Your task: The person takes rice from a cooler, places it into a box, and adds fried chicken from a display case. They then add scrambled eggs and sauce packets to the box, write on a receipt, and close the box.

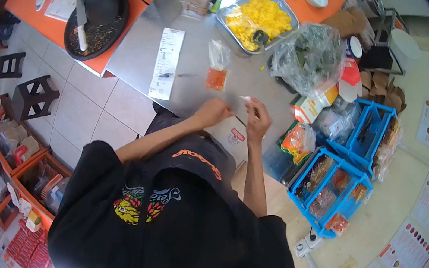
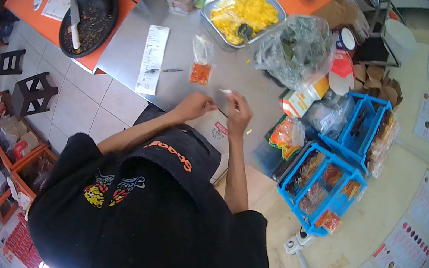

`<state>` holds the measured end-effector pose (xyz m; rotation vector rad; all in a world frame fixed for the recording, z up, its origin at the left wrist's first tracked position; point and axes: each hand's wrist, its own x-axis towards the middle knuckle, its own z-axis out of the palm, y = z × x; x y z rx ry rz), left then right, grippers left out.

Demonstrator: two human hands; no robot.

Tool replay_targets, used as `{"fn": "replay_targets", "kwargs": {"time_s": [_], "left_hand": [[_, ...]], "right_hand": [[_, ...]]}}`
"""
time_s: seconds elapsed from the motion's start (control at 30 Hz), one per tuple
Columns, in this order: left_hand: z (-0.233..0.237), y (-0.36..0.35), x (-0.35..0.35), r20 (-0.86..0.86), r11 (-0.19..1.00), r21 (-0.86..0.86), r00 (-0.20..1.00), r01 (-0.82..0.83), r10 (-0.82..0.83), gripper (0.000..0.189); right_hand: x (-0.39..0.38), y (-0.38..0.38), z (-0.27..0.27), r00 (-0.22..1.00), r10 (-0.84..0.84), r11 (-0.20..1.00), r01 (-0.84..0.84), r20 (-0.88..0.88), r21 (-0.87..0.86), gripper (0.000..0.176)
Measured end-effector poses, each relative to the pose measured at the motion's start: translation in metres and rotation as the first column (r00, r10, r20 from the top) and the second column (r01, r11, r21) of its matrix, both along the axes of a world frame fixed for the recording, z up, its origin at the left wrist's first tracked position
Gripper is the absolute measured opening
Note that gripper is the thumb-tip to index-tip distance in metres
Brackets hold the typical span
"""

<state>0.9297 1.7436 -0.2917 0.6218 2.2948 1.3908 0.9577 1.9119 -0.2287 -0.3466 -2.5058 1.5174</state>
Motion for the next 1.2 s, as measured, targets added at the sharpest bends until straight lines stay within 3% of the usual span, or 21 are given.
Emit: {"fn": "replay_targets", "kwargs": {"time_s": [0.07,0.1,0.17,0.2,0.3,0.33,0.43,0.53,0.63,0.73,0.93,1.03,1.2], "left_hand": [[-0.021,-0.021,-0.023,0.292,0.952,0.221,0.946,-0.211,0.142,0.043],[-0.034,-0.033,-0.033,0.441,0.94,0.184,0.879,-0.288,0.182,0.047],[-0.058,-0.053,-0.048,0.698,0.906,0.089,0.675,-0.414,0.24,0.054],[-0.059,-0.059,-0.052,0.716,0.884,0.08,0.643,-0.46,0.27,0.057],[-0.043,-0.067,-0.06,0.638,0.931,0.146,0.751,-0.334,0.17,0.047],[-0.049,-0.062,-0.058,0.596,0.932,0.105,0.772,-0.348,0.221,0.038],[-0.063,-0.055,-0.055,0.599,0.924,0.083,0.76,-0.374,0.254,0.032],[-0.071,-0.046,-0.05,0.521,0.904,0.124,0.802,-0.408,0.291,0.031],[-0.078,-0.039,-0.046,0.419,0.91,0.024,0.831,-0.414,0.367,0.031],[-0.086,-0.039,-0.045,0.373,0.895,-0.015,0.828,-0.446,0.419,0.032],[-0.077,-0.036,-0.049,0.293,0.87,-0.066,0.824,-0.488,0.485,0.033],[-0.085,-0.03,-0.049,0.276,0.837,-0.066,0.797,-0.543,0.538,0.031],[-0.086,-0.025,-0.048,0.202,0.82,-0.155,0.795,-0.551,0.572,0.038]], "right_hand": [[-0.026,-0.026,-0.017,0.972,0.218,0.973,-0.21,-0.092,0.095,0.019],[-0.037,-0.035,-0.026,0.936,0.328,0.939,-0.309,-0.13,0.148,0.022],[-0.056,-0.047,-0.039,0.914,0.397,0.916,-0.389,-0.087,0.094,0.028],[-0.062,-0.052,-0.045,0.903,0.425,0.905,-0.421,-0.065,0.064,0.031],[-0.072,-0.052,-0.06,0.905,0.423,0.902,-0.426,-0.054,-0.077,0.035],[-0.075,-0.053,-0.057,0.899,0.428,0.896,-0.436,-0.098,-0.082,0.046],[-0.073,-0.05,-0.068,0.933,0.326,0.815,-0.359,-0.153,-0.454,0.06],[-0.077,-0.046,-0.081,0.983,0.177,0.796,-0.118,0.042,-0.593,0.072],[-0.084,-0.051,-0.093,0.982,0.057,0.853,0.047,0.183,-0.519,0.062],[-0.095,-0.052,-0.103,0.977,0.07,0.909,0.02,0.199,-0.417,0.05],[-0.117,-0.049,-0.108,0.948,0.314,0.947,-0.308,0.059,-0.092,0.031],[-0.12,-0.05,-0.103,0.957,0.287,0.947,-0.279,0.032,-0.158,0.031],[-0.119,-0.045,-0.121,0.931,0.362,0.931,-0.364,-0.037,-0.04,0.031]]}}
